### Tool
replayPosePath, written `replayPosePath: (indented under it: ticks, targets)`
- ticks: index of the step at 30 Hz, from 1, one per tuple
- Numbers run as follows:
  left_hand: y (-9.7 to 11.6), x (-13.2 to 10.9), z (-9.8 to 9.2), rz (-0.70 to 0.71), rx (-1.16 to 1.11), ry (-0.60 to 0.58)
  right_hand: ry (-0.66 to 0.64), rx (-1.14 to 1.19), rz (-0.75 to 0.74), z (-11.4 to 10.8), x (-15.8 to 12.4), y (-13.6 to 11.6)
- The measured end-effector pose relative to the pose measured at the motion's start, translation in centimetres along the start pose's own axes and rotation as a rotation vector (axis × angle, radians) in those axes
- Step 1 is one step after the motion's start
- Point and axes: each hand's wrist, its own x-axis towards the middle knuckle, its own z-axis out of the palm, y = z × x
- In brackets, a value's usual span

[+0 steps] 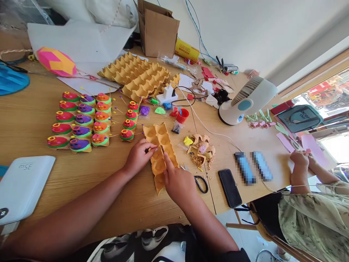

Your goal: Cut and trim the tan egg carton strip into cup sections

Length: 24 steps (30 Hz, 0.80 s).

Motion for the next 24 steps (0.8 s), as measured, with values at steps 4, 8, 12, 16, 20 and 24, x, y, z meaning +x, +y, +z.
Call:
replayPosePath:
  ticks: [4, 8, 12, 16, 20, 24]
  targets:
    - [0.2, -0.1, 0.0, -0.004, -0.007, -0.003, 0.011, 0.024, 0.037, -0.9, -0.3, 0.7]
    - [0.4, -0.1, -0.1, -0.024, -0.012, -0.013, 0.050, 0.052, 0.035, -1.2, 0.0, 0.3]
    - [0.3, 0.0, -0.1, -0.022, -0.015, -0.026, -0.001, 0.021, 0.014, -1.1, 0.4, -0.3]
    - [0.1, 0.0, 0.0, -0.011, -0.009, -0.022, -0.039, -0.010, 0.022, -0.9, 0.5, -0.6]
    - [0.2, 0.0, 0.0, -0.005, -0.016, -0.016, 0.001, -0.015, 0.023, -0.6, 0.5, -0.9]
    - [0.3, 0.0, 0.0, 0.001, -0.013, -0.020, 0.034, -0.035, 0.022, -0.4, 0.3, -1.1]
